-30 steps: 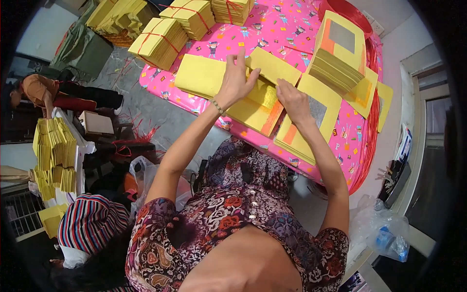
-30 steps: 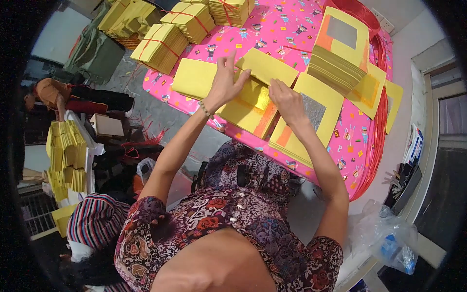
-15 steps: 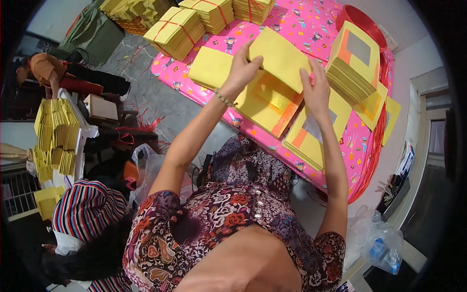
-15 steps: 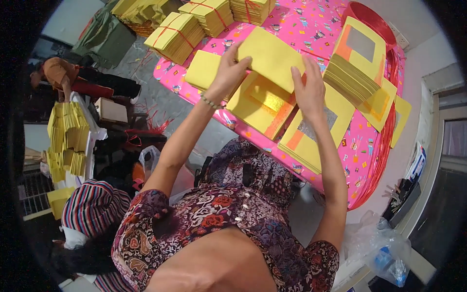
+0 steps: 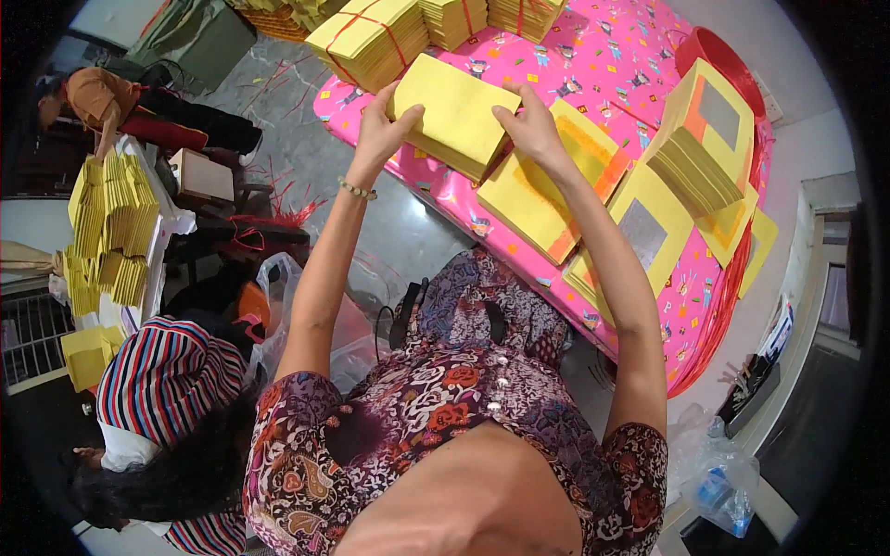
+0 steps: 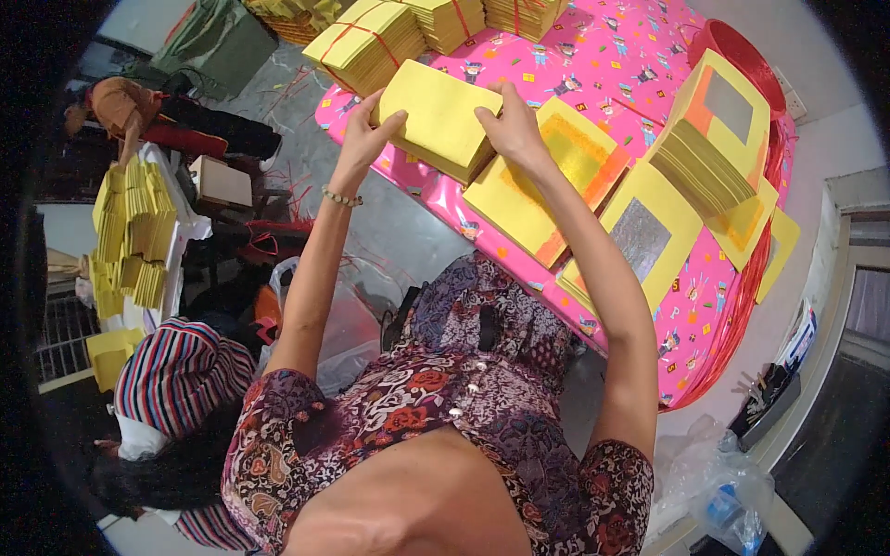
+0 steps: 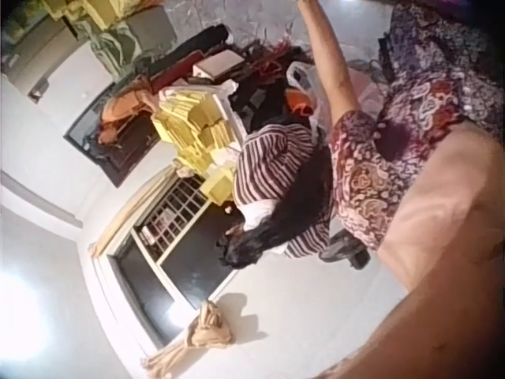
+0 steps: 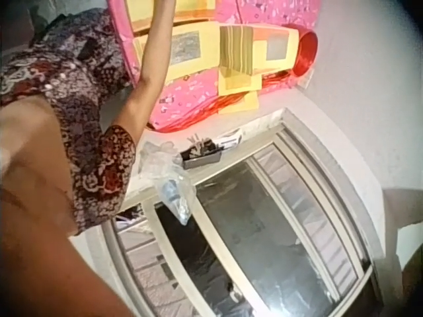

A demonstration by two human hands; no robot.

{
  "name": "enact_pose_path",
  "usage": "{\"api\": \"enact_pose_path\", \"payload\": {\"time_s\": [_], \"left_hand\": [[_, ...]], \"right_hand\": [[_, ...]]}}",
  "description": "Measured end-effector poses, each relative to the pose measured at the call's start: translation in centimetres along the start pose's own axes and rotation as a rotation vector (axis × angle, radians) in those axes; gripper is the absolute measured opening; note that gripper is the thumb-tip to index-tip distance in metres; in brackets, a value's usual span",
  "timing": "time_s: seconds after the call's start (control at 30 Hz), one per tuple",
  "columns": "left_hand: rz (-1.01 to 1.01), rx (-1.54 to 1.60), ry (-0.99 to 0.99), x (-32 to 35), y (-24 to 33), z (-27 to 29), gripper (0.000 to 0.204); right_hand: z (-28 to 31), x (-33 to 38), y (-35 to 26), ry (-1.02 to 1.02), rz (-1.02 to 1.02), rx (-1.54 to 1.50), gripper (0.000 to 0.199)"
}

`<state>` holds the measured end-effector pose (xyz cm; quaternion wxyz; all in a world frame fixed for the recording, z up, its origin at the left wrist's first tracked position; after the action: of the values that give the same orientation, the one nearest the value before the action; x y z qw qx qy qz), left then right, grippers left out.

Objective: Stacking and organizing joss paper with gold/silver leaf details.

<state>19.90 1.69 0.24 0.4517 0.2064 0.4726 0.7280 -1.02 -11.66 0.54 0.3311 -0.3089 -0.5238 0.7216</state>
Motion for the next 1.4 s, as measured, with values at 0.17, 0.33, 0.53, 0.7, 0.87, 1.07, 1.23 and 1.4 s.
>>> {"api": "enact_pose_path", "payload": {"time_s": [0.17, 0.33, 0.53, 0.7, 0.87, 1.07, 1.23, 1.4], "left_hand": [[-0.027, -0.16, -0.02, -0.4, -4.7, -1.2, 0.064], [0.003, -0.315, -0.006, -0.1, -4.7, -2.4, 0.065], [-0.022, -0.378, 0.012, 0.1, -4.7, -2.4, 0.064], [0.057, -0.242, -0.037, -0.3, -5.8, -2.2, 0.062], [0.075, -0.282, -0.015, -0.2, -5.1, -2.3, 0.069], [-0.015, -0.511, 0.071, 0.7, -3.2, -2.3, 0.068], [-0.298, -0.941, 0.288, 2.4, 0.3, -3.0, 0.059], [-0.488, -0.688, 0.04, 1.9, -1.0, -4.4, 0.042]], "right_hand": [[-1.1, -0.3, 2.7, -0.047, -0.004, 0.163, 0.054], [-1.3, -0.2, 3.4, -0.113, -0.086, 0.183, 0.052], [-1.6, 0.1, 2.6, -0.146, -0.09, 0.256, 0.051], [-1.9, 0.1, 2.1, -0.17, -0.07, 0.264, 0.051], [-1.8, -0.2, 2.7, -0.162, -0.119, 0.285, 0.048], [-2.2, -0.4, 2.7, -0.179, -0.171, 0.31, 0.047], [-2.5, -0.5, 2.6, -0.137, -0.168, 0.362, 0.045], [-3.7, 0.7, 0.9, -0.072, -0.022, 0.404, 0.036]]}}
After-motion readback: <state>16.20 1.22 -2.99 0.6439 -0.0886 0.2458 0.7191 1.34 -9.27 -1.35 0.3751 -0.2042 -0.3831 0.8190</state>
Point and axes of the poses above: each hand's wrist, its own x-axis away from the middle knuckle, its own z-axis out of the back of the hand, y = z × x, the point moved 4 cm from there along -x, towards the middle knuckle, and after that the axes turned 15 degrees about -x, right-handed, at the moved point
